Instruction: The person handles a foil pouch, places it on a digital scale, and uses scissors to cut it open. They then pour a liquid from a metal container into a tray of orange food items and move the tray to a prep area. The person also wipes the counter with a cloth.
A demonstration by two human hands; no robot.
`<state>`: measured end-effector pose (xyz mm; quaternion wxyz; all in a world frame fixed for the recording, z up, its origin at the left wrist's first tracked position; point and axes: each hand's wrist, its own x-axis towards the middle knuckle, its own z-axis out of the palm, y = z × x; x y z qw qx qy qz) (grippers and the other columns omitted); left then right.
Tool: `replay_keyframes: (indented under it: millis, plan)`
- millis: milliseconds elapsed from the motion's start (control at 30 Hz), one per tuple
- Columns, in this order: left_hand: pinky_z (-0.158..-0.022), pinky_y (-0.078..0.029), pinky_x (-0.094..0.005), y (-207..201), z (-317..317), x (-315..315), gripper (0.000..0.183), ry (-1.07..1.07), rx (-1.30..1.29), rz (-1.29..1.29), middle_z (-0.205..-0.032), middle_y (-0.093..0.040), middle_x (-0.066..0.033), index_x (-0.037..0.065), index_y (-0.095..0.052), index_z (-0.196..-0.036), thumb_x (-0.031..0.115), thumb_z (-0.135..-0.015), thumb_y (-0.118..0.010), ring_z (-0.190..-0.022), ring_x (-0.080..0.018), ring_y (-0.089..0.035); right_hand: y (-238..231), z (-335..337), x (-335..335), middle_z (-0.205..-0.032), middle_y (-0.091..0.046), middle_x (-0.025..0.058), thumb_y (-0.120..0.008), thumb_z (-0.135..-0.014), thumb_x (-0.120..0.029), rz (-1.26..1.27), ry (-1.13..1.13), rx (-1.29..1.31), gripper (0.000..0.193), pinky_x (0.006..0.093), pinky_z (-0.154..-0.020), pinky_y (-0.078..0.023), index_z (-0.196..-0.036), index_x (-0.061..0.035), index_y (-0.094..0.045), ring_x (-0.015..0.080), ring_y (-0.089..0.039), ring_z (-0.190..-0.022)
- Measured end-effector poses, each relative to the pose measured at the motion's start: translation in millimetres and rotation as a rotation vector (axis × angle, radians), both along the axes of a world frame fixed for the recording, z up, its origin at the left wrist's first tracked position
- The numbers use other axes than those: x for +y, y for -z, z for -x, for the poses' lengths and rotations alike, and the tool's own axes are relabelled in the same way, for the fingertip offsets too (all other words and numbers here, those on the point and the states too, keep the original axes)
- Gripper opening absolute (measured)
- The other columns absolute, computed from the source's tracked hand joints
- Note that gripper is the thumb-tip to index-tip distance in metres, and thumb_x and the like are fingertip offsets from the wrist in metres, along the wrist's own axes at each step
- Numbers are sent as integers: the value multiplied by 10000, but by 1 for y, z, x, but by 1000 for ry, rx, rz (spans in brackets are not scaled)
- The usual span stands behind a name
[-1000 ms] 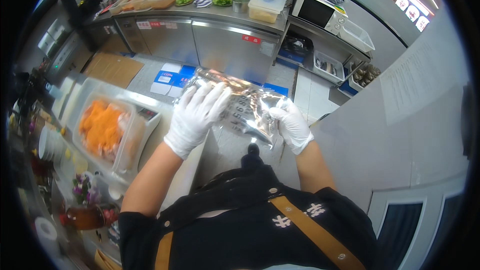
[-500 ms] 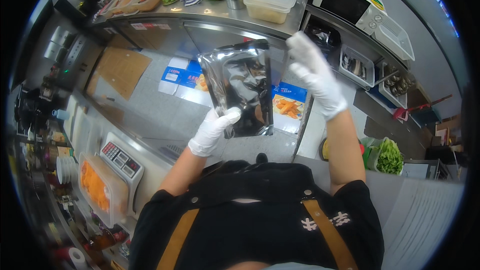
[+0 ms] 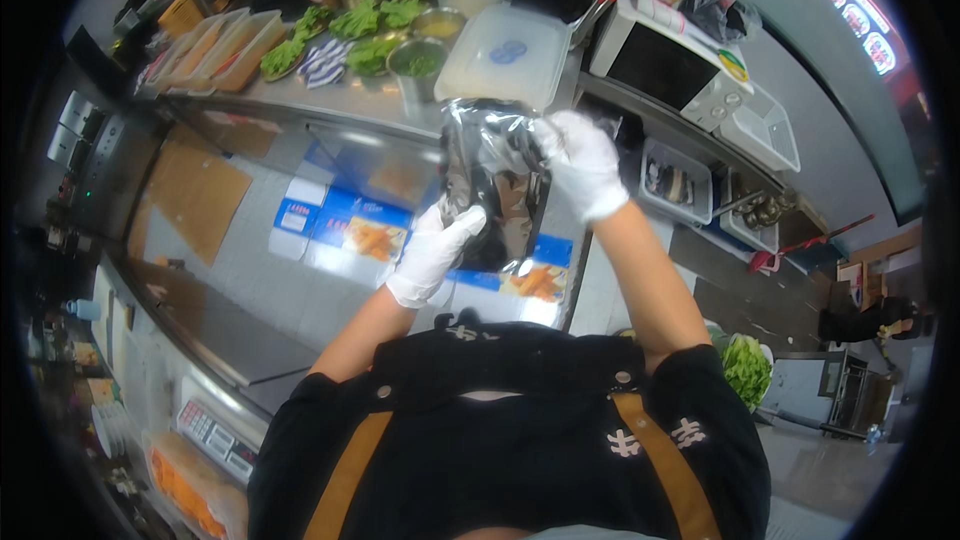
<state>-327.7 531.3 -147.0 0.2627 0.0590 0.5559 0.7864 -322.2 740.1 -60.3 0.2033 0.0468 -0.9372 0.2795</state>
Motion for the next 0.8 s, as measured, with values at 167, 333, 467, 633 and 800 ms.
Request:
replay_keyframes:
  millis: [167, 333, 467, 633, 800]
  plan:
    - [-656, -436, -193, -11, 51, 45, 139, 99, 74, -45, -803, -564, 45, 75, -569, -973, 80, -884, -676, -699, -47, -529, -37, 27, 50, -737, -661, 119, -610, -935, -347, 562, 1, -245, 286, 328, -670, -502, -887, -95, -737, 234, -654, -694]
    - [-699, -455, -187, -17, 88, 90, 236, 139, 88, -76, -919, -623, 27, 23, -600, -1115, 107, -903, -661, -796, -38, -565, -13, 45, 94, -659, -656, 96, -559, -958, -404, 457, -305, -141, 383, 327, -636, -501, -922, -71, -744, 173, -666, -675]
    - [-698, -462, -198, -16, 99, 128, 150, 161, 3, -100, -865, -598, 46, 35, -620, -1040, 105, -910, -651, -770, -29, -553, -15, 111, 175, -687, -607, -3, -643, -924, -230, 27, 21, -309, 259, 261, -601, -446, -847, 9, -706, 74, -528, -645]
    - [-623, -422, -206, -16, 116, 196, 184, -11, 14, -299, -816, -578, 28, 26, -606, -1008, 164, -900, -663, -668, -49, -506, -9, 154, 231, -605, -584, -39, -679, -911, -196, 1109, -390, -277, 234, 196, -499, -345, -731, -47, -697, 16, -455, -524]
    - [-829, -446, -237, -19, 119, 245, 256, -4, -152, -14, -911, -630, -18, 6, -623, -1028, 118, -814, -704, -885, -91, -590, -9, 188, 254, -581, -515, -77, -657, -940, -288, 1158, -528, -260, 334, 209, -490, -305, -681, -77, -647, 5, -404, -528]
